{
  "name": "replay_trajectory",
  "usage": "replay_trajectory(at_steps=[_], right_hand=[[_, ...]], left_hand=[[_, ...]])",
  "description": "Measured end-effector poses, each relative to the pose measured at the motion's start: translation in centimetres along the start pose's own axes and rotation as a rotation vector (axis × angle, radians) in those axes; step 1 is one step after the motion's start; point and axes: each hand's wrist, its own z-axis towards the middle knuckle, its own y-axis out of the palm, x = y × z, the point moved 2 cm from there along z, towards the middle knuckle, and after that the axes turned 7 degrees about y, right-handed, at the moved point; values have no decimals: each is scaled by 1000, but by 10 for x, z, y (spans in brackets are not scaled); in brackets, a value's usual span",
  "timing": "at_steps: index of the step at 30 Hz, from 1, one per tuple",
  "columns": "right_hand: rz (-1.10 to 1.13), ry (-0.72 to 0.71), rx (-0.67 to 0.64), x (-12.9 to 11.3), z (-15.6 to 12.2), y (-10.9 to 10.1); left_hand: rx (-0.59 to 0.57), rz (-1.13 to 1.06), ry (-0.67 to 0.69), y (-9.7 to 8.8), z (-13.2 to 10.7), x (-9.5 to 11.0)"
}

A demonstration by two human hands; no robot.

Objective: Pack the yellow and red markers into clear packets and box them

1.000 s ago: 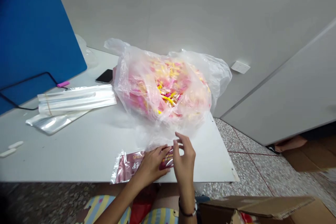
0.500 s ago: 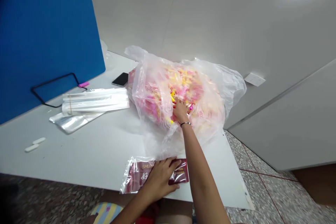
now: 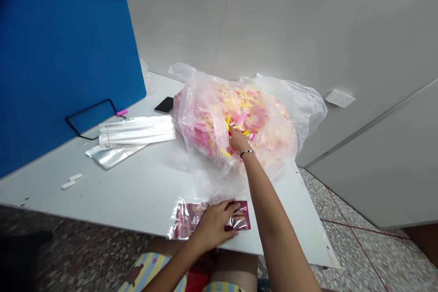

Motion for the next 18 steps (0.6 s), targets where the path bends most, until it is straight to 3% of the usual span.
replay_trajectory(at_steps=[18], right_hand=[[-14, 37, 56, -5, -2, 8]], left_hand=[[-30, 30, -9, -4, 2, 3]])
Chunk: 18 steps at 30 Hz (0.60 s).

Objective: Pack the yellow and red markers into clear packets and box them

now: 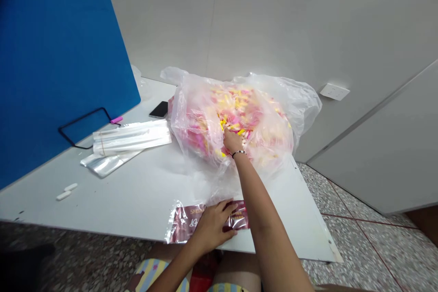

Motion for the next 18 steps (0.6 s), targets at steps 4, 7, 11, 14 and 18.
replay_trajectory(at_steps=[4, 7, 11, 14, 18], right_hand=[[56, 15, 50, 4, 2, 5], [110, 38, 90, 9, 2, 8], [198, 49, 151, 14, -2, 9], [287, 64, 228, 22, -7, 6], [424, 101, 367, 45, -15, -2]], left_hand=[[33, 18, 13, 1, 0, -1], [77, 37, 45, 1, 0, -2], [74, 47, 41, 1, -1, -1], [71, 45, 41, 0, -2, 1], [109, 51, 66, 1, -2, 0]])
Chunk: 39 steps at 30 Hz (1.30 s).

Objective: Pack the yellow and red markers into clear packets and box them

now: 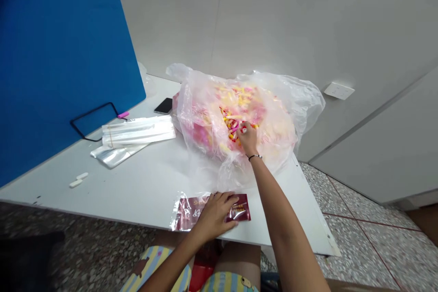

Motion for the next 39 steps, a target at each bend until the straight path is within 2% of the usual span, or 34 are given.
replay_trajectory(at_steps=[4, 8, 11, 13, 14, 16, 17, 20, 22, 24, 26, 29, 33, 35, 39], right_hand=[[441, -79, 240, 16, -1, -38], [852, -41, 484, 28, -17, -102], [1164, -17, 526, 40, -47, -148], [1274, 17, 534, 52, -70, -162], [1297, 58, 544, 61, -82, -160], [1313, 187, 599, 82, -105, -143], [1313, 279, 641, 94, -116, -128], [1295, 644, 634, 129, -148, -72], [1277, 749, 604, 145, -165, -40], [1262, 800, 553, 155, -177, -18], [1120, 789, 458, 159, -185, -7], [795, 699, 344, 158, -189, -2], [505, 474, 353, 154, -192, -1], [436, 389, 345, 152, -194, -1], [435, 348, 327, 151, -197, -3]], left_hand=[[49, 11, 43, 2, 1, -3], [49, 23, 34, 4, 2, -4], [13, 21, -3, 5, 3, -3], [-2, 24, -12, 4, 4, -2], [-7, 27, -15, 3, 4, -1], [-14, 37, -19, 2, 5, 0], [-16, 44, -20, 1, 5, 0], [-15, 65, -13, 0, 5, 1], [-18, 77, -4, 0, 5, 2], [-25, 87, -1, 0, 5, 2], [-32, 96, -4, -1, 6, 2], [-43, 108, -2, -2, 7, 2], [-67, 138, 13, -1, 8, 3], [-79, 164, 13, -1, 10, 4], [-102, 202, -5, -1, 12, 6]])
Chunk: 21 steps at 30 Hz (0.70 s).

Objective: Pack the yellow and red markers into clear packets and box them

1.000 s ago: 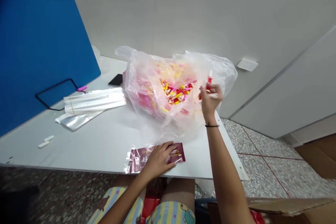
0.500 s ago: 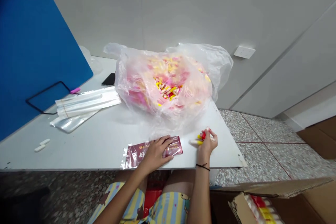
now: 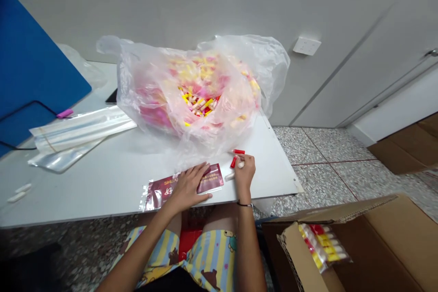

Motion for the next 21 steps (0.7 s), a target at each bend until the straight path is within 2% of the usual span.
replay_trajectory(at_steps=[4, 10, 13, 17, 21], right_hand=[[-6, 8, 46, -5, -1, -4], [83, 29, 235, -17, -9, -15], [193, 101, 215, -17, -12, -18], [196, 94, 210, -18, -16, -22], [344, 224, 96, -19, -19, -19]], left_hand=[[2, 9, 15, 1, 1, 0], [61, -20, 33, 1, 0, -2], [85, -45, 46, 1, -1, -2], [105, -73, 59, 2, -2, -3], [124, -84, 73, 3, -2, -5]])
